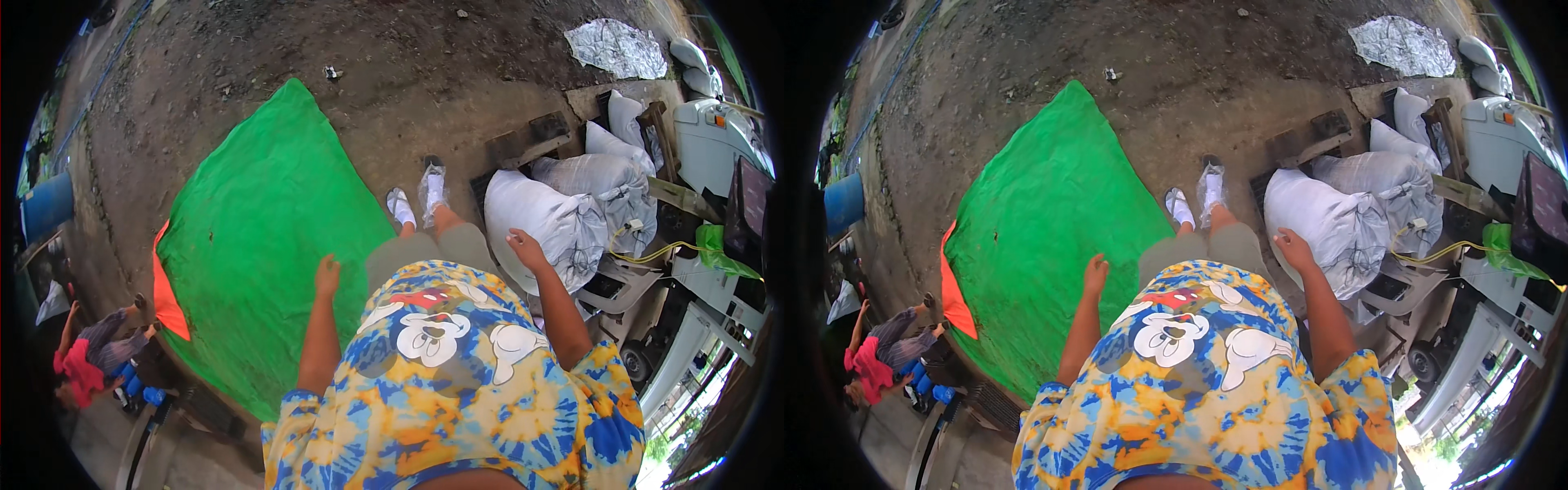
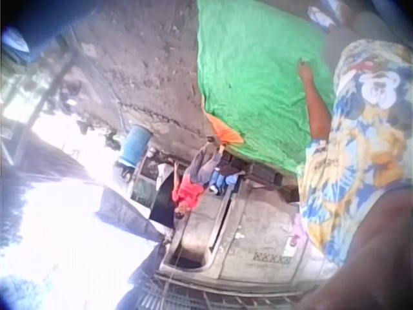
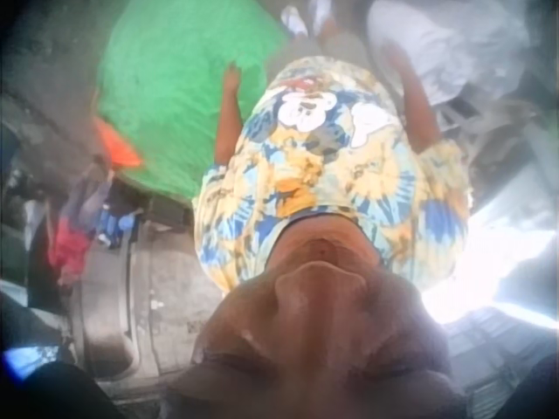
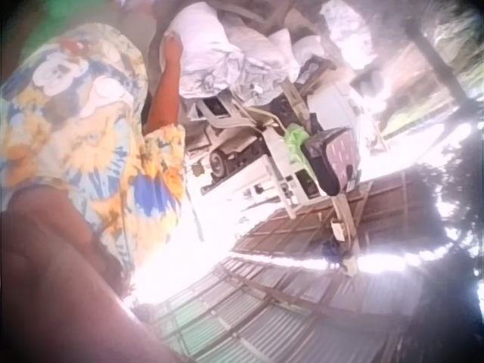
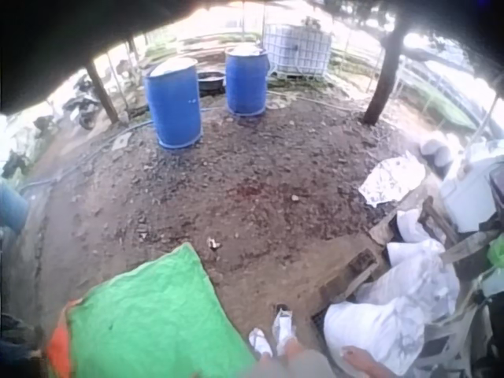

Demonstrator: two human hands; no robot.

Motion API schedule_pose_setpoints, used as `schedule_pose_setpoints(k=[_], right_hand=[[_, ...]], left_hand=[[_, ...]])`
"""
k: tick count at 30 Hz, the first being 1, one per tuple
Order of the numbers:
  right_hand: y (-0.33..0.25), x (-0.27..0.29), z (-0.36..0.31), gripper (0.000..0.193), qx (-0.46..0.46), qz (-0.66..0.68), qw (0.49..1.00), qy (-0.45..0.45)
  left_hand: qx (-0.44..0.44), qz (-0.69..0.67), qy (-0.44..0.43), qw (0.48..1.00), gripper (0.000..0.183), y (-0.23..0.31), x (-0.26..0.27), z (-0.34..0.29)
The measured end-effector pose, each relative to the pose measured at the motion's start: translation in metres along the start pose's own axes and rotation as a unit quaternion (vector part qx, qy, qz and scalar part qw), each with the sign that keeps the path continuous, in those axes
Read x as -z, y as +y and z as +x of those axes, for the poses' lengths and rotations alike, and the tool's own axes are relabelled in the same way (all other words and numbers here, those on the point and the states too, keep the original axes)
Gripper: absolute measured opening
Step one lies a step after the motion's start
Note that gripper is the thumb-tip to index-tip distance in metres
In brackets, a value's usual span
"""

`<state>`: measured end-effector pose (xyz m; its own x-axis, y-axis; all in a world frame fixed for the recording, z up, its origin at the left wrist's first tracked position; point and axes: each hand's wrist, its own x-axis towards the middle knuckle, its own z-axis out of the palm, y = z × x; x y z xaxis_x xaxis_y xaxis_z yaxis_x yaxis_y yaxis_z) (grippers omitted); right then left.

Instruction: The person handles a plastic bag, interacts with objects on a chair, and moves a large white sack across a green tarp.

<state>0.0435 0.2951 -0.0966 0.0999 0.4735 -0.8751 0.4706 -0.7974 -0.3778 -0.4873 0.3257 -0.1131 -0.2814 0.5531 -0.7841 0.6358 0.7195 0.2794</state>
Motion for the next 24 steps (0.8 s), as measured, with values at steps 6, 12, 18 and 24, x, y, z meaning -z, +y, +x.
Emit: schedule_pose_setpoints(k=[6,12,18,24], right_hand=[[0.038,-0.008,0.006,0.045,0.015,-0.029,0.999,0.019],[0.012,0.009,0.022,0.044,0.013,-0.033,0.999,0.002],[-0.012,0.021,0.034,0.044,0.090,-0.028,0.995,0.030],[-0.006,0.015,0.039,0.043,0.092,-0.041,0.995,0.021]], left_hand=[[-0.051,-0.031,0.019,0.998,0.037,0.014,-0.008,0.006],[-0.028,-0.042,0.033,0.998,0.036,0.045,-0.005,-0.010],[-0.038,-0.068,0.055,0.995,0.037,0.019,-0.004,-0.009],[-0.046,-0.035,0.078,0.995,0.037,-0.029,-0.016,-0.005]])
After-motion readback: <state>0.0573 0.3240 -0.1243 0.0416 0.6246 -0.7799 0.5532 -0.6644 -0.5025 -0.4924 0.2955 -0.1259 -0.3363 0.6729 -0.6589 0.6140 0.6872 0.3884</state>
